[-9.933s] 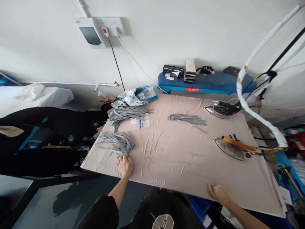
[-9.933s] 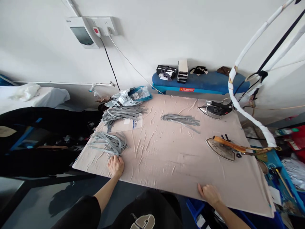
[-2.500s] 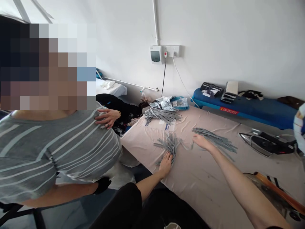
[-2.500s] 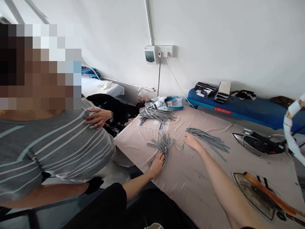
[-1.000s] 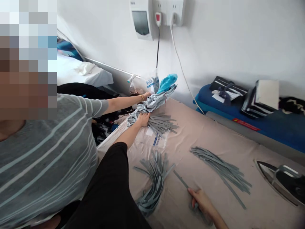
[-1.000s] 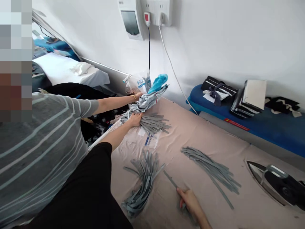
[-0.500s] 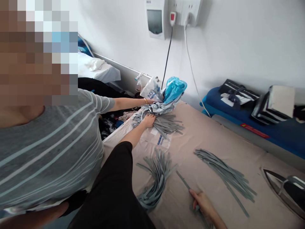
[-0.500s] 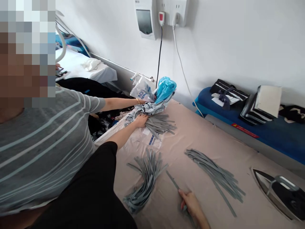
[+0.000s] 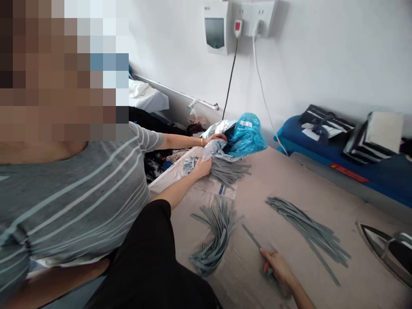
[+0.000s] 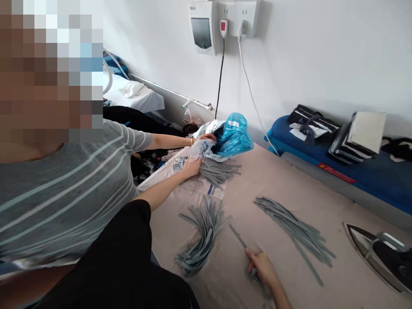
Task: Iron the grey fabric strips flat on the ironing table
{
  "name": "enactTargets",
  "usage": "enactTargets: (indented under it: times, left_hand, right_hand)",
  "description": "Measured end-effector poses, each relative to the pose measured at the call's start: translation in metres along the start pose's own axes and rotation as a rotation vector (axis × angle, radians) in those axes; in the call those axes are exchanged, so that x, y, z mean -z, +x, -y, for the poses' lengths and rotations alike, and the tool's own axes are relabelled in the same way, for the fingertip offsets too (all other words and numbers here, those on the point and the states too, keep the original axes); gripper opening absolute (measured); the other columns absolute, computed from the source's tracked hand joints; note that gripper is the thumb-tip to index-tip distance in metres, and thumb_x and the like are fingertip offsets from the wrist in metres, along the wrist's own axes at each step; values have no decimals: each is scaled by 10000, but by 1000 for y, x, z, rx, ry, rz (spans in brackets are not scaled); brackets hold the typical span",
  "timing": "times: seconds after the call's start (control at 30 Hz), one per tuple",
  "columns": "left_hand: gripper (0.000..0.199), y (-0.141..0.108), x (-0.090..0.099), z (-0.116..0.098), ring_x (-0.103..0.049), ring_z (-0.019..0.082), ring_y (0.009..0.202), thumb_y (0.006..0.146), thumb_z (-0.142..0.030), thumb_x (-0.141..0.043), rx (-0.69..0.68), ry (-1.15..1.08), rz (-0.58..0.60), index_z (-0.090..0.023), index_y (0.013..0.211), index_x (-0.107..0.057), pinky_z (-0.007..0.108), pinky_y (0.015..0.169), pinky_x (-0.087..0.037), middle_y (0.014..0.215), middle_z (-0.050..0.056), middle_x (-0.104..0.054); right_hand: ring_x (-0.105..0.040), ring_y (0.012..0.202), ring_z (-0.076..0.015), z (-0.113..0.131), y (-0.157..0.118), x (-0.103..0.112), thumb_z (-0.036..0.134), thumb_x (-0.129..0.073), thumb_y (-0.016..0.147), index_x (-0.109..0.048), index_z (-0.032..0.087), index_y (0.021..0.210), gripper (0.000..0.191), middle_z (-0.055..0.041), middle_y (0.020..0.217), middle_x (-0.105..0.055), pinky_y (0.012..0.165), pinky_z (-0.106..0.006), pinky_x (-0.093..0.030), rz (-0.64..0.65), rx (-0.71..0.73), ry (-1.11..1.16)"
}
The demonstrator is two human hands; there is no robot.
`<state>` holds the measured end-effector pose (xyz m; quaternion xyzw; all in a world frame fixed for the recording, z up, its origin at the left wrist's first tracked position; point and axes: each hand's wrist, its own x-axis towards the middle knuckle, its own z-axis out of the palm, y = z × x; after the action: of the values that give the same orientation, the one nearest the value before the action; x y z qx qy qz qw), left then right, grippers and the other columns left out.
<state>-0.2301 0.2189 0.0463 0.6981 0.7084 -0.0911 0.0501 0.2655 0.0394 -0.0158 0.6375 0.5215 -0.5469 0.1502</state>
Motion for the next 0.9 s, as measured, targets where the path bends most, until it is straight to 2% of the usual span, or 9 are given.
enactTargets:
  times: [0.2, 0.3, 0.53, 0.7, 0.9]
  left_hand:
    - [427, -27, -7, -7, -609, 298, 1213, 902, -329, -720, 3, 25, -11, -95, 1247, -630, 494, 1080, -481, 1224, 167, -663]
    - [425, -28, -11, -8, -605, 279, 1222, 945, -379, -674, 11, 22, -7, -138, 1290, -611, 512, 1058, -502, 1299, 134, -634]
    - [421, -11, -18, -7, -640, 244, 1150, 967, -405, -652, 72, 17, 48, -156, 1304, -602, 470, 972, -569, 1316, 117, -623]
    - [418, -3, -13, -3, -638, 243, 1155, 969, -402, -649, 97, -12, 52, -163, 1308, -600, 469, 971, -570, 1328, 116, -616]
    - [414, 13, -7, 5, -652, 232, 1115, 973, -403, -645, 159, -62, 76, -160, 1304, -599, 451, 942, -583, 1295, 111, -631]
  right_hand:
    - [-232, 367, -92, 10, -6, 4, 548, -370, 1011, -610, 143, 397, 774, 45, 342, -147, 484, -258, -260, 21, -16, -9]
    - [-222, 357, -92, 13, -10, 5, 554, -368, 1011, -601, 147, 401, 769, 45, 332, -141, 462, -257, -222, 33, -25, -4]
    - [-212, 352, -86, 16, -15, 7, 570, -365, 1010, -594, 147, 415, 766, 48, 338, -152, 461, -262, -216, 42, -35, 10]
    - [-214, 358, -88, 17, -15, 7, 564, -368, 1010, -612, 139, 419, 768, 51, 338, -151, 490, -263, -272, 40, -34, 14]
    - [-226, 364, -99, 17, -18, 7, 585, -367, 1002, -611, 151, 422, 764, 41, 334, -167, 493, -270, -271, 29, -36, 19]
